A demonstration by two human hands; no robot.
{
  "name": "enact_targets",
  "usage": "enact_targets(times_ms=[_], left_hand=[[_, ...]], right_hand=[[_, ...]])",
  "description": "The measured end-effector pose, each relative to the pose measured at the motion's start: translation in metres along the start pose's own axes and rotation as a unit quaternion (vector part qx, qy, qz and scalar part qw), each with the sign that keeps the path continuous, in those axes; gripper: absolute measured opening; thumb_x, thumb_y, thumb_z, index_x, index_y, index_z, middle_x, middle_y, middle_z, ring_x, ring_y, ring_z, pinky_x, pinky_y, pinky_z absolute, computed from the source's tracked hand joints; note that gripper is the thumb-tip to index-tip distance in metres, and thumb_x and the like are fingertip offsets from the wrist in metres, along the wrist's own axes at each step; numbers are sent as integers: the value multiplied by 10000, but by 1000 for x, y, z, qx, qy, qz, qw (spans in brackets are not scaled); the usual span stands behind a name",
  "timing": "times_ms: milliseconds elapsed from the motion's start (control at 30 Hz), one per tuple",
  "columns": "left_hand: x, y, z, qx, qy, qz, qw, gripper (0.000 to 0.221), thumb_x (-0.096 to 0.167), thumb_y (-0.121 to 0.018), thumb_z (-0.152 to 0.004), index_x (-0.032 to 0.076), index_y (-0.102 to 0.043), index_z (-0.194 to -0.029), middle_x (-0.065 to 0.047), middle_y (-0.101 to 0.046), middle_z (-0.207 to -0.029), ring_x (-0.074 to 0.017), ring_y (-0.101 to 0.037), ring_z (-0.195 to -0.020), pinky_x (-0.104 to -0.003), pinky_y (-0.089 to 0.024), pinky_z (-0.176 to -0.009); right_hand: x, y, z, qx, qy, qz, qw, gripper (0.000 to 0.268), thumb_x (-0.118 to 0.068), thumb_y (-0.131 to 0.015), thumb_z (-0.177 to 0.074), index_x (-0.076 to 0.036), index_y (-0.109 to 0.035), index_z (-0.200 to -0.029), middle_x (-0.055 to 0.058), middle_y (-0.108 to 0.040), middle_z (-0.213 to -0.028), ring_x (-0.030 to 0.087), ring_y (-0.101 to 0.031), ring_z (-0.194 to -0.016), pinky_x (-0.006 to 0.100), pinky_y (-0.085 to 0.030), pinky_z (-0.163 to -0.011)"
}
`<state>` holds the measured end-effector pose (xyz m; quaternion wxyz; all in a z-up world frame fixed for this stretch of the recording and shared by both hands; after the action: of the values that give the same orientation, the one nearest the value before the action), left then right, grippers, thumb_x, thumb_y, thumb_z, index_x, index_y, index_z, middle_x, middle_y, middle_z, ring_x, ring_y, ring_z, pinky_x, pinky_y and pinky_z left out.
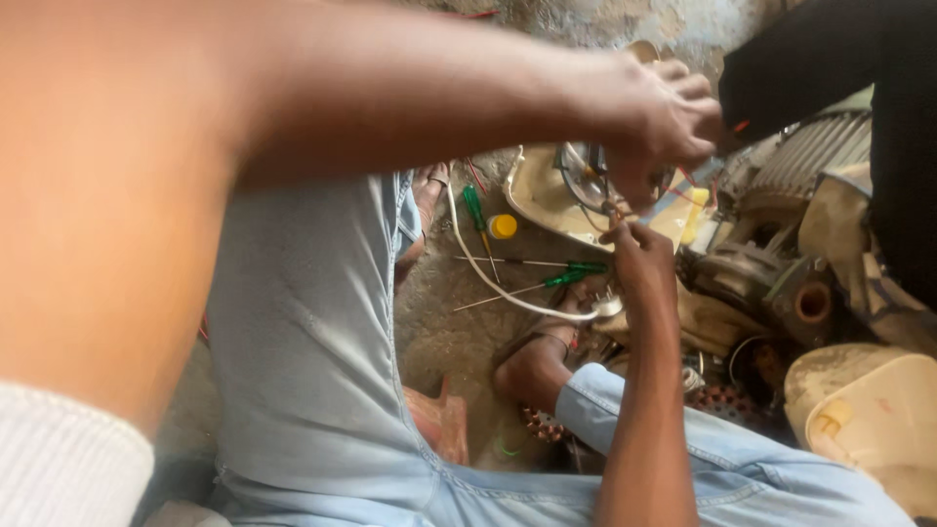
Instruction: The person sits on the floor and uses a screwdriver to adjust wires and components inside a small electrical device. They repeatedly tighten and loosen connections while holding the device steady with their other hand.
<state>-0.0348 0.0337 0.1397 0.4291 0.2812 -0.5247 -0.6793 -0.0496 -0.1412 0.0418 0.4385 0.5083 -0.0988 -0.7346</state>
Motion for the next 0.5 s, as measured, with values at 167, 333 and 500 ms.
enact_targets(times_ms=[167, 333, 500], left_hand=[[-27, -10, -46, 52, -89, 86, 991, 544, 628, -528, -1002, 118, -655, -1140, -226, -650, -1161, -406, -571, -1106, -572, -517, -926], [-41, -21, -82, 88, -140, 39, 985, 638, 672, -533, -1020, 100, -757, -850, -120, -672, -909, -282, -636, -930, -520, -544, -762], [-45, -18, -67, 38, -233, 26, 971, 647, 605, -606, -1019, 17, -747, -790, -146, -700, -860, -234, -689, -850, -434, -594, -735]], right_hand=[[12, 7, -16, 10, 15, 35, 999, 319, -301, -559, -1021, -44, -741, -971, 0, -539, -582, 95, -468, -483, 292, -332, -453], [22, -17, -13, -39, -40, -180, 982, 346, -342, -546, -1053, -14, -655, -1026, -6, -527, -645, 99, -474, -502, 285, -361, -447], [15, -20, -8, -9, -62, -164, 984, 371, -341, -547, -1067, 13, -646, -1025, 8, -582, -675, 90, -512, -519, 249, -378, -463]])
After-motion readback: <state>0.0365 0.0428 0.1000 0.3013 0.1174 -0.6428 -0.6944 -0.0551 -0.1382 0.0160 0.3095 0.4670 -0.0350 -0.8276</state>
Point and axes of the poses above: each hand's wrist, its own z-axis away from the middle knuckle, its own y-axis out of the back of the hand, x = y × z, the point moved 4 cm from there along -z, towards the middle knuckle
